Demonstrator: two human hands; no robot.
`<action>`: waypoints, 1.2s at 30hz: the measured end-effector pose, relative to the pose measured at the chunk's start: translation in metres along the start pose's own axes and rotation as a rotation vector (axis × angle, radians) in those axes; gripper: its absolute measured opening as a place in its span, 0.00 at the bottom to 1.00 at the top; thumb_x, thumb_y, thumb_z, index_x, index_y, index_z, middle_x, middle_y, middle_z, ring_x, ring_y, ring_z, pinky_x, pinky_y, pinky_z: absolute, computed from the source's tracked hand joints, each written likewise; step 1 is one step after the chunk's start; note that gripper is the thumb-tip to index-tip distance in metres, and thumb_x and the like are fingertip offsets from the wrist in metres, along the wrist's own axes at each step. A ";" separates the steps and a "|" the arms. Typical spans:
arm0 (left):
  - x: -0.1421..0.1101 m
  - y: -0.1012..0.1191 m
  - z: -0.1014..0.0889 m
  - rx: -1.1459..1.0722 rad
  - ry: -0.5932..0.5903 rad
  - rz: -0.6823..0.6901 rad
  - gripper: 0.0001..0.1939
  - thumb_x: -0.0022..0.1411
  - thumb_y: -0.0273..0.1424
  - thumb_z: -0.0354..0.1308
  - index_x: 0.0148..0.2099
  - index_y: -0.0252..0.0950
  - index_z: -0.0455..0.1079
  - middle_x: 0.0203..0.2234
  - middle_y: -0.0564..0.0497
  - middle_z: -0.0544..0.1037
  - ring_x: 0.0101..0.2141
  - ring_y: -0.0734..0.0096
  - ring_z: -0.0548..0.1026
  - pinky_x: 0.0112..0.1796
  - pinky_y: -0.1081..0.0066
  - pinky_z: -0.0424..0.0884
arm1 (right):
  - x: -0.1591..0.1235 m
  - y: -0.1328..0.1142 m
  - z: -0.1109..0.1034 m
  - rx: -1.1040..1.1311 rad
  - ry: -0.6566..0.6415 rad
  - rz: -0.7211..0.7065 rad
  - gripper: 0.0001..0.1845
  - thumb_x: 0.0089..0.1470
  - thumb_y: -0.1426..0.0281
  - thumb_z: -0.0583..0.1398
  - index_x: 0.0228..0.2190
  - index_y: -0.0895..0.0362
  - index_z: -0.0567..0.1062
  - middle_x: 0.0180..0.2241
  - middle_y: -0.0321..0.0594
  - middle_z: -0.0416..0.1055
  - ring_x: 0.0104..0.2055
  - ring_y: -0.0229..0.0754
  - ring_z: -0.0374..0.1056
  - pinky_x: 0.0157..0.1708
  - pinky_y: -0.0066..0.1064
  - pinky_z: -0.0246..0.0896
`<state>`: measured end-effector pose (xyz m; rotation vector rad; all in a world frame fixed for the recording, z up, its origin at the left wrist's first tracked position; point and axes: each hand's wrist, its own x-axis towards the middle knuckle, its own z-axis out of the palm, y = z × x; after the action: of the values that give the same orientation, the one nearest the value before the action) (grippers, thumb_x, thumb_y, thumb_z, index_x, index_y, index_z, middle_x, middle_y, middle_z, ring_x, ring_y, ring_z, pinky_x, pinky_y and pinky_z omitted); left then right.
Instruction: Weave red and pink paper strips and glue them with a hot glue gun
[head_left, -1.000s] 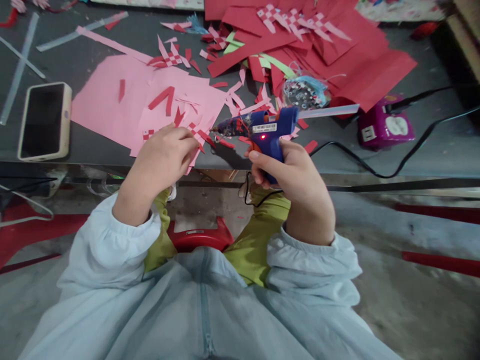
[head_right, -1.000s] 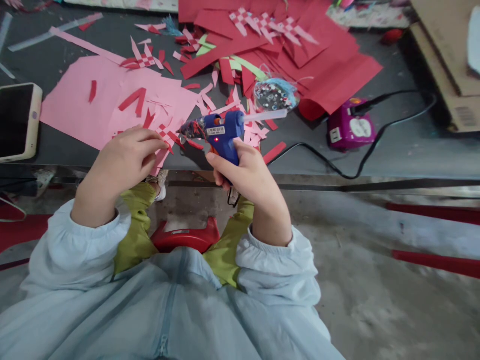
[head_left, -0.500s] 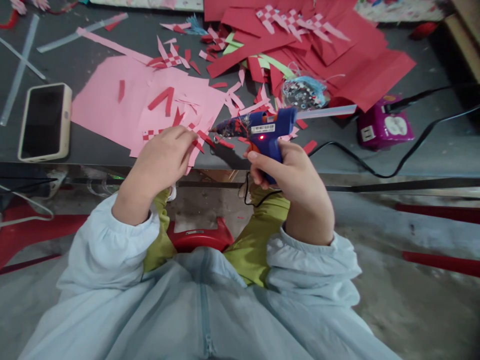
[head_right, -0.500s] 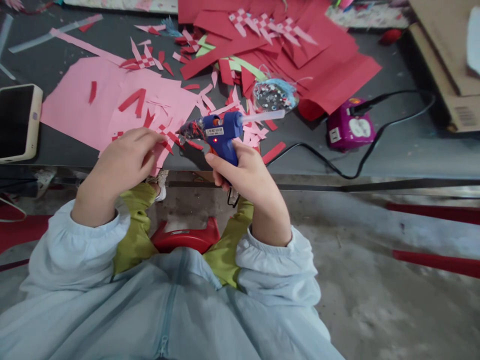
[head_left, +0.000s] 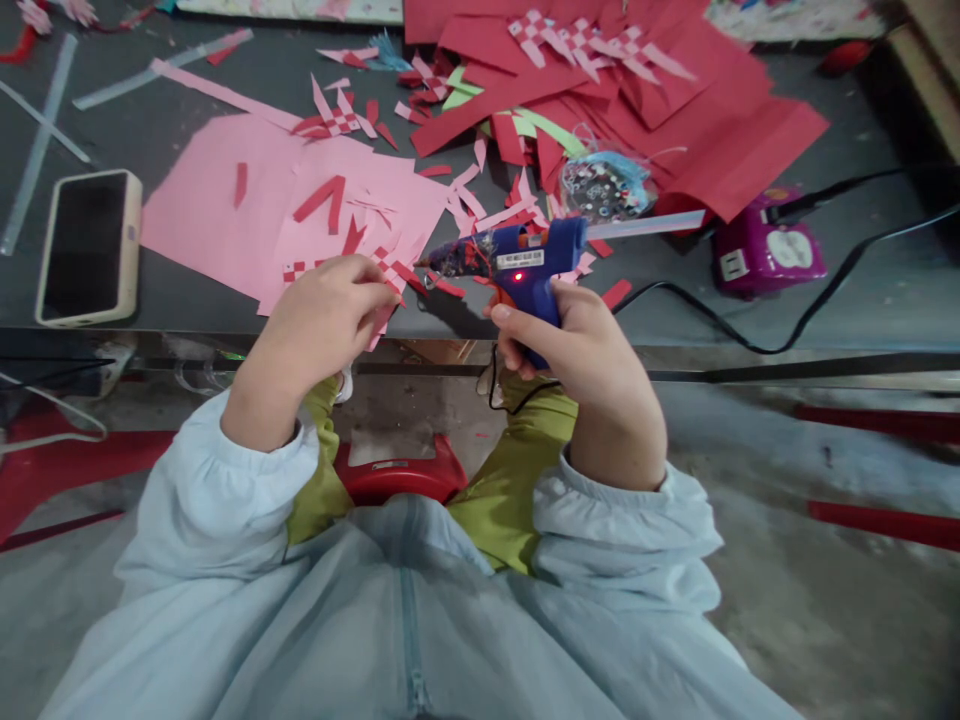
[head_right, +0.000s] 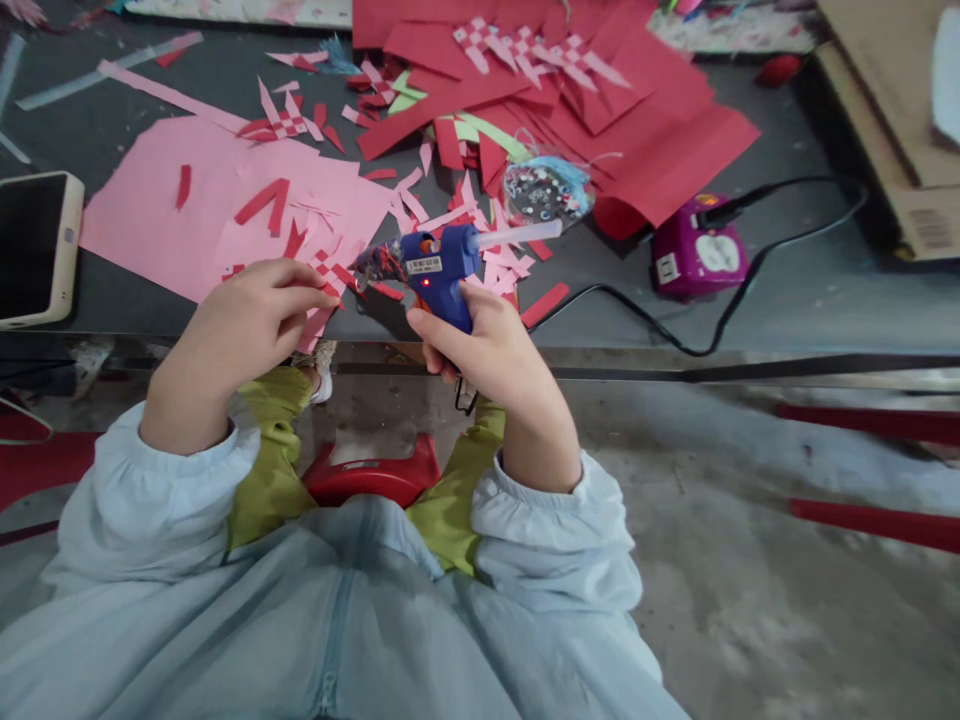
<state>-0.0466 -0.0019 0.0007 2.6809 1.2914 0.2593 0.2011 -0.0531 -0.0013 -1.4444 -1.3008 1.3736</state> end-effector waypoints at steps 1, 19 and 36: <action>0.000 0.000 -0.001 0.000 -0.006 -0.002 0.18 0.65 0.25 0.49 0.46 0.39 0.79 0.47 0.45 0.79 0.47 0.58 0.77 0.45 0.61 0.73 | 0.000 0.000 0.000 0.001 0.000 0.002 0.14 0.55 0.59 0.66 0.31 0.57 0.71 0.16 0.29 0.68 0.15 0.30 0.61 0.14 0.21 0.55; 0.003 0.000 0.005 0.038 0.060 -0.106 0.13 0.64 0.25 0.47 0.46 0.37 0.71 0.38 0.45 0.80 0.42 0.57 0.78 0.47 0.59 0.72 | -0.002 -0.005 0.002 0.227 0.359 -0.114 0.12 0.52 0.59 0.66 0.31 0.53 0.72 0.17 0.30 0.63 0.15 0.31 0.54 0.13 0.27 0.43; 0.003 0.004 0.004 0.135 0.099 -0.053 0.15 0.67 0.27 0.46 0.45 0.36 0.74 0.39 0.44 0.80 0.43 0.57 0.77 0.46 0.58 0.72 | -0.002 -0.004 -0.001 0.149 0.442 -0.132 0.10 0.55 0.57 0.62 0.34 0.49 0.71 0.19 0.33 0.63 0.17 0.36 0.55 0.16 0.31 0.39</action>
<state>-0.0414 -0.0023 -0.0020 2.7715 1.4566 0.3131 0.2011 -0.0538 0.0028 -1.4301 -0.9674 0.9708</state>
